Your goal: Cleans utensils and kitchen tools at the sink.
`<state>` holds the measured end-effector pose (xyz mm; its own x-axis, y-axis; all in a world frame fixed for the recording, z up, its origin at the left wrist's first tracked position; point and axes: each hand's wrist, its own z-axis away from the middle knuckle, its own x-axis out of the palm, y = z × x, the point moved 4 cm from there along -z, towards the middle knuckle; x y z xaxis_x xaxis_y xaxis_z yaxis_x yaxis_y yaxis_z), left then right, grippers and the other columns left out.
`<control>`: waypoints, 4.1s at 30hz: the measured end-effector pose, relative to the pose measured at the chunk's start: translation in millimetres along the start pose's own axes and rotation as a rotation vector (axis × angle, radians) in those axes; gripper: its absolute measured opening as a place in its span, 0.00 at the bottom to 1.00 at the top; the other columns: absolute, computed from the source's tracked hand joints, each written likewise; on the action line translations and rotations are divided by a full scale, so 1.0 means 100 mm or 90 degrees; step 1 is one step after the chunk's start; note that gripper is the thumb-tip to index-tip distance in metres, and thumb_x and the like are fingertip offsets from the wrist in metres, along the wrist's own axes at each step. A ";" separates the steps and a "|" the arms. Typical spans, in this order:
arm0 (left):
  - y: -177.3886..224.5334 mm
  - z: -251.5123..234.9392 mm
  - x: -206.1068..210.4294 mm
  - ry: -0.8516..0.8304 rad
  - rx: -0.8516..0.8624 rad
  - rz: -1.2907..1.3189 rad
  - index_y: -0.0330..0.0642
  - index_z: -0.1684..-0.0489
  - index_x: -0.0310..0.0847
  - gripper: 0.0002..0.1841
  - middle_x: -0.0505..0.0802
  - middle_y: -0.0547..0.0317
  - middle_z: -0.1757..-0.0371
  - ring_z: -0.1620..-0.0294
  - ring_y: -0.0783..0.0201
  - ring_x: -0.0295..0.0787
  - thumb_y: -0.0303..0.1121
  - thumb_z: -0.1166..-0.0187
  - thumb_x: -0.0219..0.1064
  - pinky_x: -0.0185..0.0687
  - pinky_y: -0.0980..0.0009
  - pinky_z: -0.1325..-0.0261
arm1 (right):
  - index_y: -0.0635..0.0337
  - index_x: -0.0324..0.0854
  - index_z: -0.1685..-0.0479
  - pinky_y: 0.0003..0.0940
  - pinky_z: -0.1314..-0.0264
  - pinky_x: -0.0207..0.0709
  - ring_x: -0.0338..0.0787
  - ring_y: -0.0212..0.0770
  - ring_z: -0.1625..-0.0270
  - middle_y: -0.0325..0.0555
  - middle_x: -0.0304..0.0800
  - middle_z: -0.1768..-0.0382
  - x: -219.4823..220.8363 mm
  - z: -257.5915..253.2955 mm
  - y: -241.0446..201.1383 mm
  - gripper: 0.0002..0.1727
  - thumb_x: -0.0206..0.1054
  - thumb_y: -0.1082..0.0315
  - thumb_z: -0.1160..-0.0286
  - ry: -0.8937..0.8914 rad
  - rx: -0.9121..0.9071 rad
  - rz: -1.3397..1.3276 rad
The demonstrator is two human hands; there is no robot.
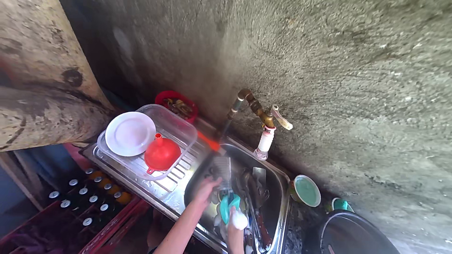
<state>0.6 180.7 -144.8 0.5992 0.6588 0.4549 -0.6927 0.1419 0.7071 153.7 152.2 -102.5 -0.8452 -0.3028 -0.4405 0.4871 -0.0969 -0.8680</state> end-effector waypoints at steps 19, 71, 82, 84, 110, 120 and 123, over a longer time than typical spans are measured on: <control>0.35 0.10 0.10 -0.007 0.019 0.105 0.33 0.27 0.67 0.18 0.87 0.51 0.45 0.50 0.67 0.86 0.29 0.11 0.58 0.83 0.70 0.44 | 0.74 0.78 0.44 0.25 0.61 0.79 0.83 0.28 0.65 0.48 0.84 0.66 -0.15 0.42 0.13 0.24 0.48 0.57 0.05 0.138 0.200 -0.228; -0.34 0.67 0.20 -0.306 0.159 -0.551 0.32 0.43 0.80 0.21 0.81 0.55 0.69 0.70 0.64 0.76 0.40 0.07 0.47 0.76 0.64 0.60 | 0.69 0.71 0.32 0.25 0.45 0.86 0.90 0.29 0.51 0.45 0.89 0.52 -0.25 -0.30 0.01 0.16 0.47 0.78 0.13 0.039 0.052 -0.600; -0.46 0.98 0.23 -0.282 0.104 -0.811 0.29 0.32 0.75 0.22 0.90 0.33 0.57 0.51 0.36 0.91 0.41 0.05 0.46 0.83 0.42 0.44 | 0.70 0.82 0.60 0.24 0.65 0.82 0.84 0.29 0.73 0.43 0.85 0.73 -0.31 -0.62 0.09 0.03 0.64 0.77 0.20 0.260 0.153 -0.451; -0.49 0.99 0.20 -0.277 0.109 -0.809 0.29 0.34 0.76 0.22 0.90 0.34 0.60 0.54 0.36 0.91 0.41 0.05 0.45 0.83 0.42 0.46 | 0.69 0.81 0.59 0.24 0.68 0.81 0.83 0.30 0.75 0.43 0.84 0.74 -0.32 -0.67 0.09 0.04 0.63 0.76 0.18 0.281 0.172 -0.473; -0.67 0.88 0.12 -0.080 0.041 -0.073 0.33 0.20 0.68 0.23 0.79 0.46 0.23 0.28 0.64 0.80 0.34 0.06 0.41 0.77 0.68 0.27 | 0.74 0.92 0.56 0.43 0.36 0.84 0.94 0.50 0.48 0.62 0.95 0.56 -0.02 0.07 0.00 0.10 0.71 0.76 0.32 0.215 -0.181 -0.027; -0.16 1.32 0.52 -0.001 -0.116 -0.012 0.37 0.16 0.58 0.22 0.83 0.53 0.37 0.42 0.73 0.81 0.31 0.03 0.36 0.76 0.78 0.38 | 0.77 0.87 0.43 0.39 0.29 0.82 0.93 0.51 0.39 0.64 0.93 0.45 0.13 0.18 0.37 0.17 0.69 0.76 0.29 0.237 -0.131 -0.085; -0.61 1.06 0.29 -0.087 -0.081 0.089 0.36 0.20 0.64 0.21 0.87 0.53 0.38 0.40 0.70 0.86 0.34 0.04 0.38 0.82 0.73 0.35 | 0.80 0.83 0.42 0.42 0.31 0.80 0.90 0.54 0.40 0.67 0.91 0.46 0.10 0.17 0.30 0.17 0.67 0.79 0.28 0.212 0.007 -0.072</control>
<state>102.6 112.7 -117.6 0.5372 0.5738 0.6182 -0.8122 0.1543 0.5625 164.0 130.3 -129.3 -0.9184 0.0367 -0.3939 0.3871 -0.1225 -0.9139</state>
